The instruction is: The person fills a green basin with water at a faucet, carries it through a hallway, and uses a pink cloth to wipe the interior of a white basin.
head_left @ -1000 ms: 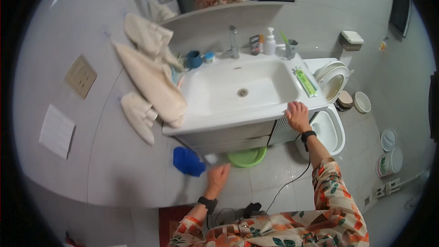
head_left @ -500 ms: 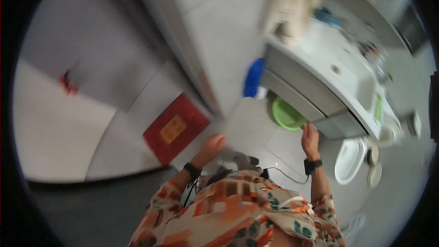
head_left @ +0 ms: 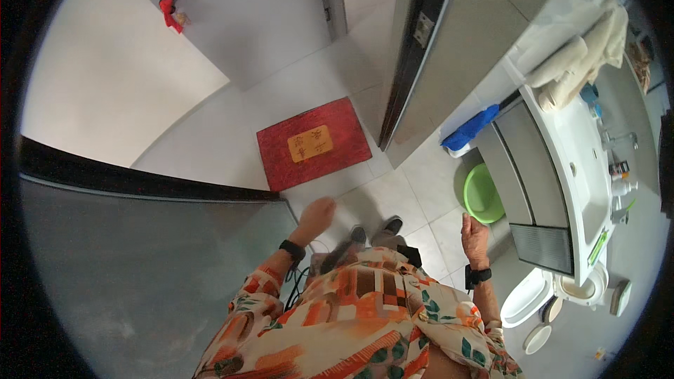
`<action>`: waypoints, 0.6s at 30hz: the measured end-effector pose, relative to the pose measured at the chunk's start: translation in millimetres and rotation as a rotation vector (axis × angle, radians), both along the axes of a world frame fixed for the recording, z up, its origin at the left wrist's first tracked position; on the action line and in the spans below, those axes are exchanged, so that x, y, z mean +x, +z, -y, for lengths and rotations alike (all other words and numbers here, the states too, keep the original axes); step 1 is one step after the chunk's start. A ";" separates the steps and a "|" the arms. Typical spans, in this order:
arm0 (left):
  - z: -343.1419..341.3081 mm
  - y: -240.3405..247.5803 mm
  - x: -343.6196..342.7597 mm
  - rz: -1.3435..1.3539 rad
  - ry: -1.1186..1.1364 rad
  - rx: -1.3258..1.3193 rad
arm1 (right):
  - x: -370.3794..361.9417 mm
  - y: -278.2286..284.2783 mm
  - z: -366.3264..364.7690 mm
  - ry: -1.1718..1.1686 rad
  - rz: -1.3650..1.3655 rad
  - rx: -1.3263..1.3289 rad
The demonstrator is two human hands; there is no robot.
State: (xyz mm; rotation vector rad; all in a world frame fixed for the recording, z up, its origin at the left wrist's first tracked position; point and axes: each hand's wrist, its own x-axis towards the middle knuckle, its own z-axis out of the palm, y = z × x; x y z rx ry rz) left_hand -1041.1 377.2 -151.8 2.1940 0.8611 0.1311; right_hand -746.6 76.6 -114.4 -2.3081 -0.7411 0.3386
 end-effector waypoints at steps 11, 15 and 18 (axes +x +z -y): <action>-4.8 -1.5 -58.8 -0.380 0.312 -0.012 | 18.8 -5.3 -139.1 0.638 -0.059 -0.086; 4.2 -26.5 -97.3 -0.249 0.438 0.155 | 16.6 -4.1 -182.9 0.836 -0.040 -0.089; -5.2 -39.6 -111.7 -0.117 0.556 0.197 | 15.8 -9.7 -208.8 0.850 -0.064 -0.044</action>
